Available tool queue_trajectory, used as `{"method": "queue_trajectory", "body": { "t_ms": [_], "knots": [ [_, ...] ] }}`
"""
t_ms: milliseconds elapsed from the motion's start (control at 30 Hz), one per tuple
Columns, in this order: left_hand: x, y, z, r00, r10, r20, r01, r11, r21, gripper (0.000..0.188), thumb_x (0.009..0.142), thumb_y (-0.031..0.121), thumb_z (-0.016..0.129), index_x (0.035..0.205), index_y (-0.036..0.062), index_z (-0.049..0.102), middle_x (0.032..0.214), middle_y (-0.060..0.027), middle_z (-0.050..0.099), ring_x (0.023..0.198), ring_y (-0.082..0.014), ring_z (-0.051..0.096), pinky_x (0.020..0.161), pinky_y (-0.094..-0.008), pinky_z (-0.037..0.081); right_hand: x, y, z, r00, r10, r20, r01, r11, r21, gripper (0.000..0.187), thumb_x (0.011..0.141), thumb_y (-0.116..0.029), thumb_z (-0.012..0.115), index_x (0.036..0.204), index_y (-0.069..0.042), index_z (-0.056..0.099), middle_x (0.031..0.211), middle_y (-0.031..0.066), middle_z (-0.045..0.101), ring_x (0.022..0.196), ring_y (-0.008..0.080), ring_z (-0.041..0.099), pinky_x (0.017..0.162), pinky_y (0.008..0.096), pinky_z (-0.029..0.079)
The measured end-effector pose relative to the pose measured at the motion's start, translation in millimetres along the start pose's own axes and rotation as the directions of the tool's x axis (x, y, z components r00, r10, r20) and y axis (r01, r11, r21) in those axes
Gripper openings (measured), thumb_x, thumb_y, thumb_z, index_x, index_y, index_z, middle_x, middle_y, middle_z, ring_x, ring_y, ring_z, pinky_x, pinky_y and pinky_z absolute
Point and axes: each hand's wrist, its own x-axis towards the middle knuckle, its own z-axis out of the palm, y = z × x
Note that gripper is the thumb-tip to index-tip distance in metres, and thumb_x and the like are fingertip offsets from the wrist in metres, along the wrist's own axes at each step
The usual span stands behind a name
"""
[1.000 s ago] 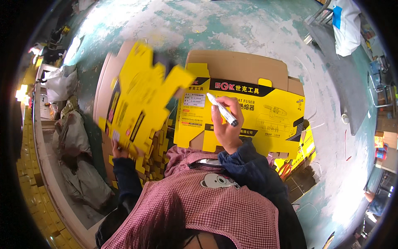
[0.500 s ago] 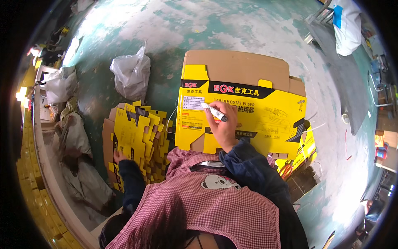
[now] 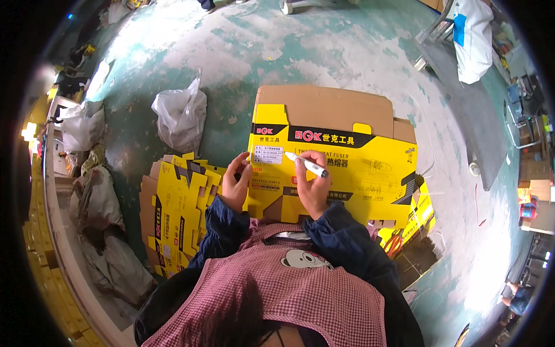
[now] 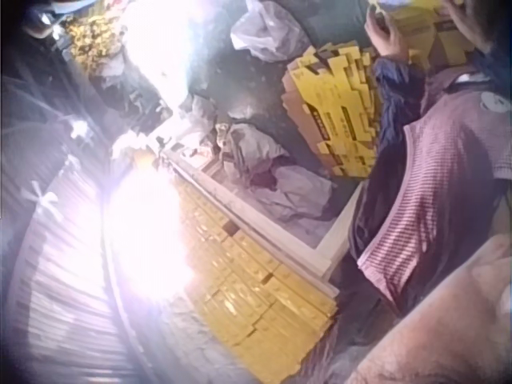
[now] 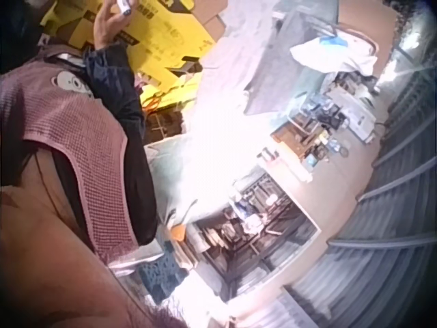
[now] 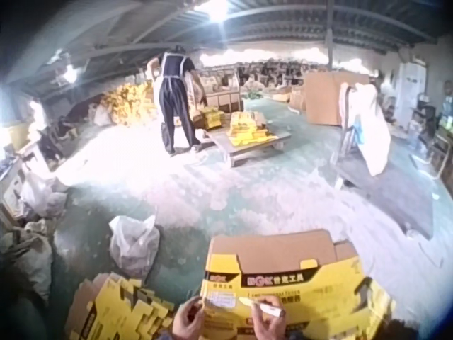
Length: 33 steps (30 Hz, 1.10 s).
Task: Marking checklists on cardboard boxes with a marker and sorting them.
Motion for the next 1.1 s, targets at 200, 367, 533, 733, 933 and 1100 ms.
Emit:
{"method": "queue_trajectory", "body": {
  "t_ms": [200, 367, 533, 733, 933, 1100],
  "knots": [
    [-2.0, 18.7, 1.3, 0.999, -0.016, 0.047, 0.015, 1.0, 0.004, 0.037, 0.093, 0.015, 0.058, 0.126, -0.0009, 0.051, 0.1, -0.0083, 0.053, 0.088, -0.0138, 0.054, 0.08, -0.0285, 0.046, -0.9, 1.3, -3.2, 0.999, 0.049, -0.006, -0.048, 0.994, 0.093, 0.014, 0.092, -0.011, 0.06, 0.099, -0.002, 0.053, 0.09, 0.0051, 0.059, 0.078, 0.0108, 0.057, 0.069, 0.0235, 0.047],
    [2.8, 33.2, 10.1, 0.951, -0.266, 0.159, 0.309, 0.865, -0.395, 0.046, 0.093, 0.018, 0.059, 0.132, -0.001, 0.044, 0.105, -0.0085, 0.054, 0.091, -0.0128, 0.053, 0.08, -0.0267, 0.045, -2.8, 1.1, -3.1, 0.987, 0.159, 0.035, -0.162, 0.962, 0.219, 0.014, 0.092, -0.01, 0.059, 0.1, -0.001, 0.052, 0.09, 0.0043, 0.058, 0.08, 0.0097, 0.055, 0.071, 0.0228, 0.046],
    [11.5, 19.5, 15.8, 0.996, -0.085, -0.027, 0.085, 0.996, -0.003, 0.041, 0.089, 0.019, 0.064, 0.125, 0.0031, 0.054, 0.111, -0.0133, 0.053, 0.104, -0.021, 0.052, 0.088, -0.0318, 0.045, -2.7, 3.5, -2.9, 0.987, 0.152, 0.048, -0.159, 0.962, 0.224, 0.013, 0.092, -0.01, 0.059, 0.1, -0.001, 0.051, 0.09, 0.0044, 0.057, 0.079, 0.0089, 0.054, 0.07, 0.0227, 0.046],
    [13.6, 33.0, 20.7, 0.967, 0.145, 0.208, -0.136, 0.989, -0.056, 0.026, 0.089, 0.012, 0.06, 0.114, 0.003, 0.064, 0.125, -0.0161, 0.053, 0.114, -0.0242, 0.05, 0.097, -0.0338, 0.039, -1.0, 0.0, -3.8, 0.983, 0.18, 0.043, -0.185, 0.944, 0.273, 0.013, 0.093, -0.01, 0.058, 0.101, -0.002, 0.051, 0.09, 0.004, 0.056, 0.08, 0.0085, 0.054, 0.072, 0.0226, 0.046],
    [26.9, 7.1, 16.5, 0.998, -0.004, -0.065, 0.012, 0.992, 0.122, 0.042, 0.089, 0.018, 0.06, 0.127, 0.0002, 0.052, 0.116, -0.0164, 0.045, 0.104, -0.0274, 0.051, 0.095, -0.0367, 0.041, -2.8, -7.2, -7.0, 0.969, 0.234, 0.075, -0.246, 0.923, 0.298, 0.014, 0.093, -0.011, 0.059, 0.1, -0.003, 0.051, 0.09, 0.0032, 0.055, 0.081, 0.0087, 0.053, 0.073, 0.0224, 0.045],
    [21.6, 12.5, 15.6, 0.999, -0.021, -0.033, 0.022, 1.0, 0.014, 0.04, 0.09, 0.013, 0.06, 0.126, -0.0022, 0.052, 0.11, -0.0125, 0.047, 0.098, -0.0202, 0.054, 0.088, -0.0313, 0.046, -2.6, -8.3, -7.8, 0.976, 0.203, 0.078, -0.217, 0.923, 0.319, 0.011, 0.095, -0.011, 0.056, 0.101, -0.002, 0.052, 0.08, 0.0008, 0.053, 0.074, 0.0074, 0.051, 0.067, 0.0199, 0.042]
  ]
}}
